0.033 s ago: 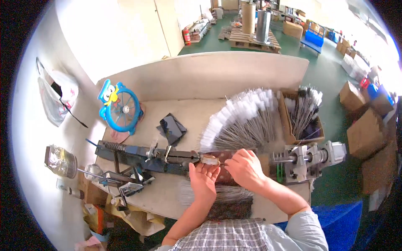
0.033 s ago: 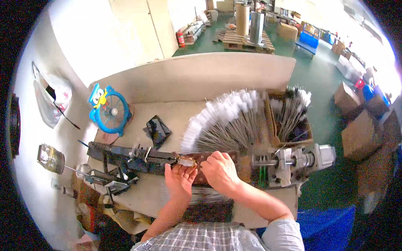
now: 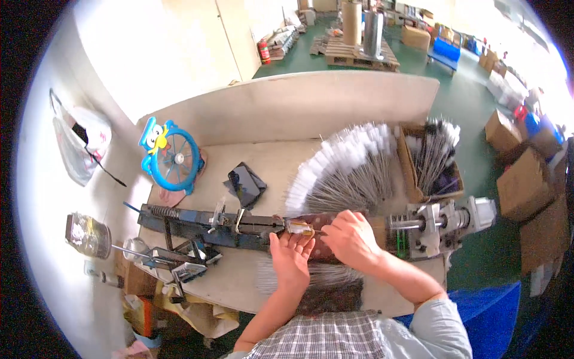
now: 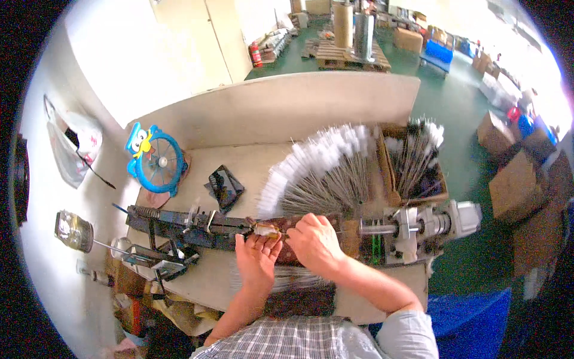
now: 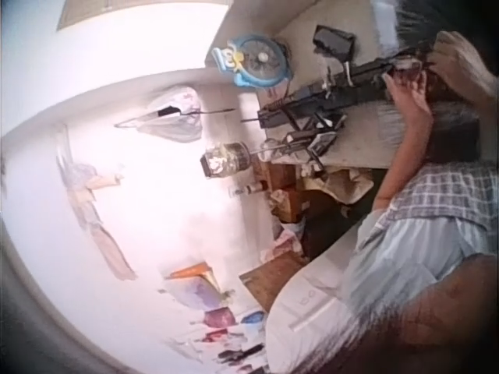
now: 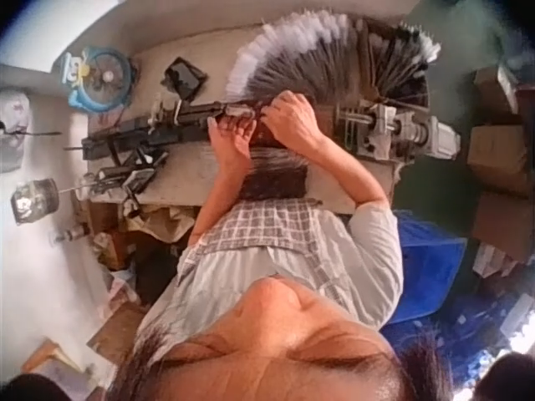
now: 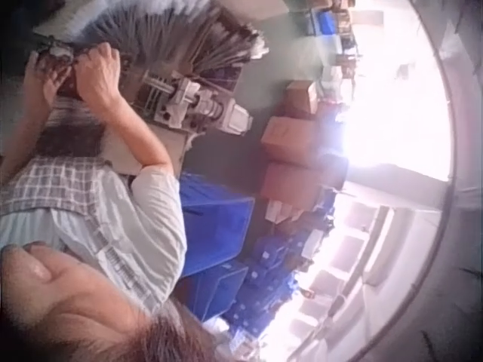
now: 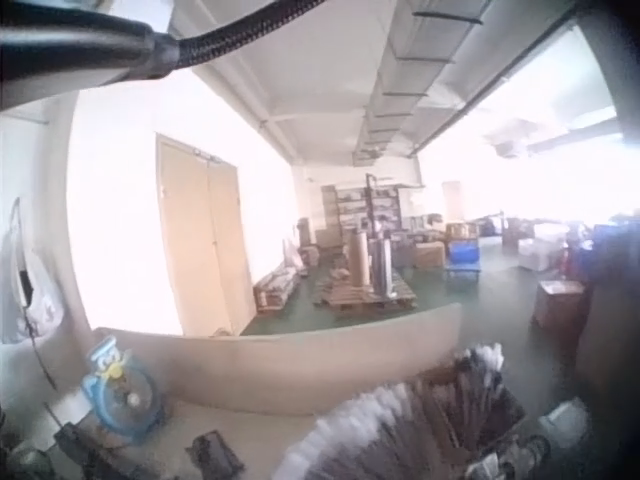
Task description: The person is using a machine to assemble synthetic brushes by inserting bristles into tubes.
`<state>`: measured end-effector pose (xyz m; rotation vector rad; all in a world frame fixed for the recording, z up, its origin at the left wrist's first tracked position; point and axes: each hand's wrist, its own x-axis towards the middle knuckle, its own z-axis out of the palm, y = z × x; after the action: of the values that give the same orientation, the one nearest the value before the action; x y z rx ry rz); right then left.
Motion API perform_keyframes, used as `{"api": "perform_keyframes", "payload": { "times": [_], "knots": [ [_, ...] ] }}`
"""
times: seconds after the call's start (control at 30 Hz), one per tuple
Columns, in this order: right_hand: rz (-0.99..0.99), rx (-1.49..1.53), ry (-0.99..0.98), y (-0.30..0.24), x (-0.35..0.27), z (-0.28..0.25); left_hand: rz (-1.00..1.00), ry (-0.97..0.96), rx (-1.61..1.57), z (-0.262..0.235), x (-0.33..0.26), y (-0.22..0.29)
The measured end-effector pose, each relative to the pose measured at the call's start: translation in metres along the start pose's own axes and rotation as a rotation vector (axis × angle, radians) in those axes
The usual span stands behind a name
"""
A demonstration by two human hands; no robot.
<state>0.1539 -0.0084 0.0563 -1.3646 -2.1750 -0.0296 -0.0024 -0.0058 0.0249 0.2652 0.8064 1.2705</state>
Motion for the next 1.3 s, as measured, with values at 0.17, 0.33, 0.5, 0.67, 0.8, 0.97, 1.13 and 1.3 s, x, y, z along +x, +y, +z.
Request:
{"api": "perform_keyframes", "payload": {
  "times": [0.17,0.33,0.5,0.67,0.8,0.97,1.13,1.3],
  "knots": [
    [0.006,0.186,0.114,0.001,-0.007,-0.023,0.009,-0.060,0.170,-0.005,-0.015,-0.003],
    [0.126,0.136,-0.509,0.010,-0.065,0.023,0.007,-0.100,0.381,-0.030,-0.027,0.005],
    [0.077,0.173,-0.390,0.014,-0.063,0.018,0.229,0.336,0.172,-0.135,-0.023,0.052],
    [0.095,0.087,-0.515,0.014,-0.066,0.019,0.410,0.678,-0.194,-0.297,-0.037,0.157],
    [0.124,0.084,-0.509,0.018,-0.065,0.005,0.576,0.996,0.195,-0.284,-0.051,0.198],
    [0.156,-0.005,-0.536,0.024,-0.073,0.003,0.557,0.967,0.141,-0.306,-0.033,0.171],
    [0.238,0.025,-0.518,0.026,-0.076,-0.002,0.378,0.517,0.115,-0.242,-0.023,0.088],
    [0.142,-0.017,-0.479,0.026,-0.076,-0.008,0.064,0.092,0.043,-0.106,-0.026,0.019]
  ]
}}
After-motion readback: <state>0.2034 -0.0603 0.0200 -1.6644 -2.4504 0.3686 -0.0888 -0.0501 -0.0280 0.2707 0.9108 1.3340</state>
